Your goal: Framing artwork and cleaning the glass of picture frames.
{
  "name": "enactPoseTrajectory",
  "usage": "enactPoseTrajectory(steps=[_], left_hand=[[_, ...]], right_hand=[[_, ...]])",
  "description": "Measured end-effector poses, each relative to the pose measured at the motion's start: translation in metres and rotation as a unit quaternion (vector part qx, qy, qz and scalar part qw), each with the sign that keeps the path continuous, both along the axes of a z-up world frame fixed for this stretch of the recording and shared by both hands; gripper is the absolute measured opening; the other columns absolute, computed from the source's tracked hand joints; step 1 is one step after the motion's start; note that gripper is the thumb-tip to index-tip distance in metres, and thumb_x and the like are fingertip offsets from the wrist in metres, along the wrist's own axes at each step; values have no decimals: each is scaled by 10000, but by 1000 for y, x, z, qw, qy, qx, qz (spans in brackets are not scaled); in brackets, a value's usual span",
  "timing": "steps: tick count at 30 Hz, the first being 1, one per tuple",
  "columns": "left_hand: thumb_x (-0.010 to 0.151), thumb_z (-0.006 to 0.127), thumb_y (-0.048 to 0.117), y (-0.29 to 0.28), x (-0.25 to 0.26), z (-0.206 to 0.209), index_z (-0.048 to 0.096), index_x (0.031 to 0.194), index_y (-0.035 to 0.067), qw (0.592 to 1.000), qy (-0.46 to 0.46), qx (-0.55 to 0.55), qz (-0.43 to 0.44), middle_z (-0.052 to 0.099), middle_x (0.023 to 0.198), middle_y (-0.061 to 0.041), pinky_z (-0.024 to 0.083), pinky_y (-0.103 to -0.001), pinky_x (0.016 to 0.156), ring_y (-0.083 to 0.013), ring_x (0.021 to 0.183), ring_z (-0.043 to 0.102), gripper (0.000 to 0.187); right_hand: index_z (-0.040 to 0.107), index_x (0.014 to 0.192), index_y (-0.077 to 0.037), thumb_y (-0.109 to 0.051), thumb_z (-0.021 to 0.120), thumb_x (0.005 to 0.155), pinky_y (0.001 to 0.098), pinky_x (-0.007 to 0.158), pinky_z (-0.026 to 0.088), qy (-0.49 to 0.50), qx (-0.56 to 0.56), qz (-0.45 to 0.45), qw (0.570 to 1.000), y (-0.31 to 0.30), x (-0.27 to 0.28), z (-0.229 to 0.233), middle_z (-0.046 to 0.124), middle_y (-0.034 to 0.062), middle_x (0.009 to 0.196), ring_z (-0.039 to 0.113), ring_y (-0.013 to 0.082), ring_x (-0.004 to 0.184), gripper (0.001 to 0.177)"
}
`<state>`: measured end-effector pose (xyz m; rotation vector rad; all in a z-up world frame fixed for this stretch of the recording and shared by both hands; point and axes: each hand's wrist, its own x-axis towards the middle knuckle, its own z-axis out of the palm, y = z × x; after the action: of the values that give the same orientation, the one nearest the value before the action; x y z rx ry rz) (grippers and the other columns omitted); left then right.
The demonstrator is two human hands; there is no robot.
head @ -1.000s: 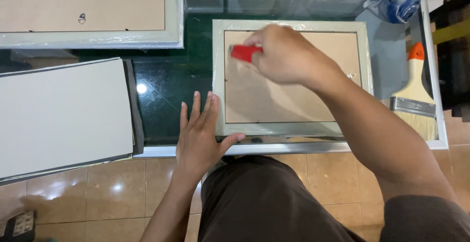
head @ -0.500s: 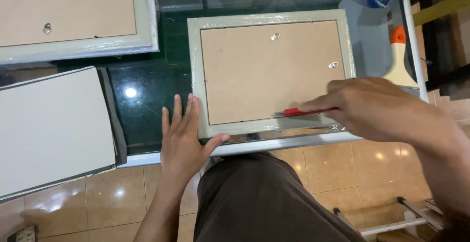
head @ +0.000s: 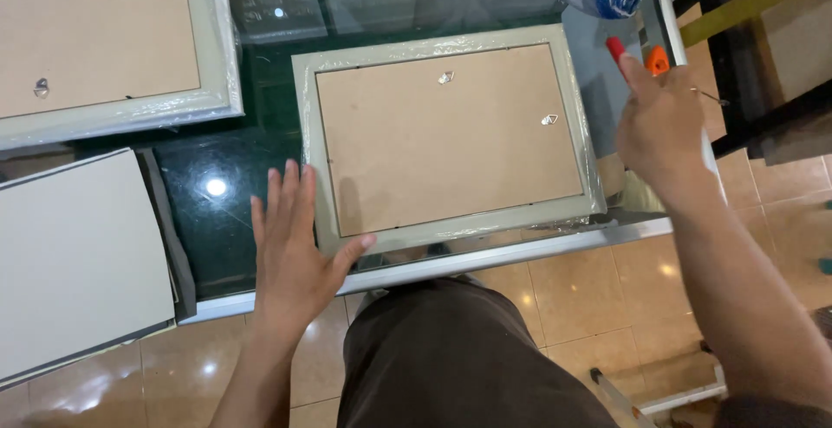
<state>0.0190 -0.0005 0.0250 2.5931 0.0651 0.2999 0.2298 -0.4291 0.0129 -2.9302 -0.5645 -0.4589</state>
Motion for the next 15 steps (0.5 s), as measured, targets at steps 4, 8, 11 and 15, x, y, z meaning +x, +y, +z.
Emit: enactPoseTrajectory(steps=[4, 8, 11, 15], left_hand=[[892, 792, 315, 8, 33, 12, 517, 1470, 2, 997, -74, 14, -25, 434, 1568, -273, 229, -632, 1199, -457, 1487, 352, 713], [916, 778, 200, 22, 91, 2, 632, 1357, 36, 995, -96, 7, -29, 525, 1515, -226, 269, -614, 1198, -431, 1450, 424, 492], [903, 751, 77, 26, 141, -16, 726, 1210, 47, 993, -109, -2, -42, 644, 1393, -181, 308, -578, 1178, -389, 1379, 506, 310], [880, 802, 115, 24, 177, -31, 740, 1023, 56, 986, -139, -91, -23, 706, 1221, -134, 466, -463, 1050, -341, 1192, 619, 167]], right_hand=[[658, 1416, -21, -34, 677, 939, 497, 823, 491, -70, 15, 44, 996, 16, 11, -42, 562, 249, 1101, 578, 394, 1017, 478], [749, 1179, -105, -173, 808, 877, 544, 836, 475, -107, -10, 39, 993, 53, 16, -5, 604, 217, 1112, 584, 408, 1031, 315], [731, 1140, -70, -151, 796, 966, 504, 1019, 492, -70, 96, 168, 979, 75, 50, -10, 615, 180, 1276, 592, 407, 1189, 202], [692, 1090, -45, -82, 764, 951, 445, 965, 503, 47, 212, 211, 953, 110, 78, -18, 633, 160, 1252, 619, 383, 1121, 161]])
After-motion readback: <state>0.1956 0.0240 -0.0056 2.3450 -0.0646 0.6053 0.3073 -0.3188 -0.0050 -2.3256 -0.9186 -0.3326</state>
